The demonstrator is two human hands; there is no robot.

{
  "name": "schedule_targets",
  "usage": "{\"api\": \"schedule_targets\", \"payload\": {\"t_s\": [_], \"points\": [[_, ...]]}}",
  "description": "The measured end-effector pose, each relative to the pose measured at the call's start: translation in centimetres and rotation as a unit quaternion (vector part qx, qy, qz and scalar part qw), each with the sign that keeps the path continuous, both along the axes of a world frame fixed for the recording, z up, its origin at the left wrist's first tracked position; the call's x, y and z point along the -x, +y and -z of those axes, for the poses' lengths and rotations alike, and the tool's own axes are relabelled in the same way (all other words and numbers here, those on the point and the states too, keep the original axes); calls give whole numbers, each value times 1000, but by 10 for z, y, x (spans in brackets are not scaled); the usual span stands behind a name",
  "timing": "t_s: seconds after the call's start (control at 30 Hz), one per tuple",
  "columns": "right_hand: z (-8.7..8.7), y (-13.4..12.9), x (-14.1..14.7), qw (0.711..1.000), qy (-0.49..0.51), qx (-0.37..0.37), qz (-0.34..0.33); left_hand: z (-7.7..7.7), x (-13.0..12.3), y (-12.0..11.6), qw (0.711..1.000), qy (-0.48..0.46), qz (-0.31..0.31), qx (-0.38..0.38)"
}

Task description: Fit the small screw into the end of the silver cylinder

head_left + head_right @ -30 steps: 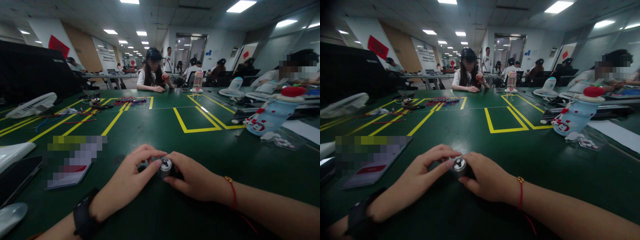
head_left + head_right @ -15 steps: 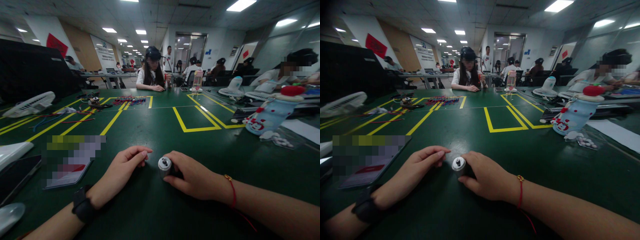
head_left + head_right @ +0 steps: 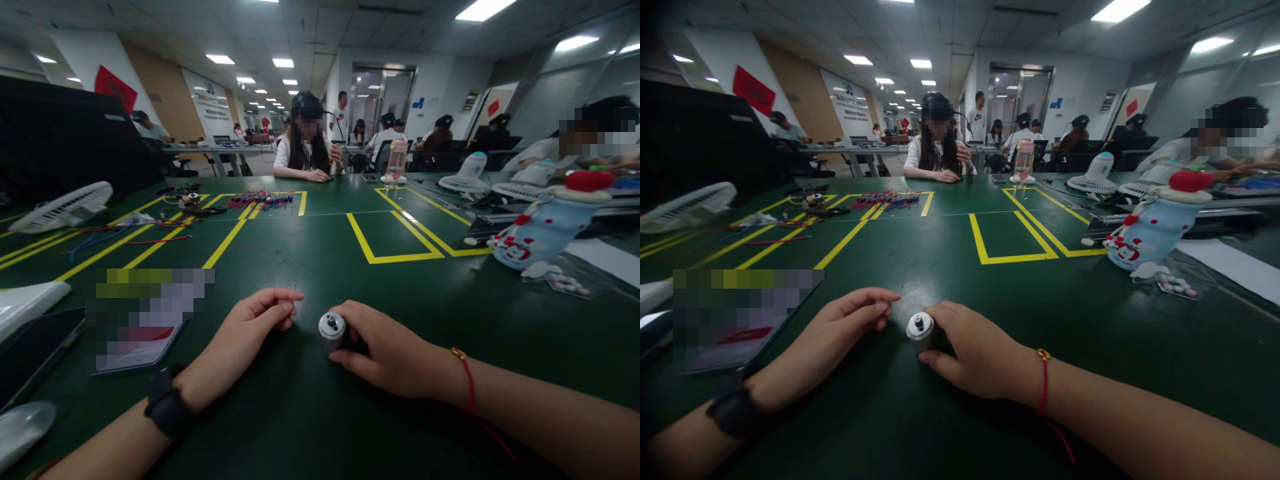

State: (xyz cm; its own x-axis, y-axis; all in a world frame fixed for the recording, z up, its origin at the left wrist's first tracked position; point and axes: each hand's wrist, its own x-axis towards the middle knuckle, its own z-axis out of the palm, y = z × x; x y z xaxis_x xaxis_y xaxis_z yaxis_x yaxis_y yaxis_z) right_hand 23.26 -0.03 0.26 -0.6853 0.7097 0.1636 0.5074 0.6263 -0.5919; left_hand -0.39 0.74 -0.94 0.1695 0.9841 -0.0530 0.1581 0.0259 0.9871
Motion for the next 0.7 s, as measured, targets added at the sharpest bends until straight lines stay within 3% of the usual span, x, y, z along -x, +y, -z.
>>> {"api": "schedule_targets", "payload": {"t_s": [0.13, 0.33, 0.7], "points": [[-1, -1, 0, 1000, 4, 2, -2, -8, -1, -4, 999, 39, 19, -12], [0, -1, 0, 1000, 21, -8, -10, -31, -13, -13, 980, 111, 129, -100], [0, -1, 1, 1000, 16, -18, -7, -31, -29, -15, 985, 85, 120, -86]]}}
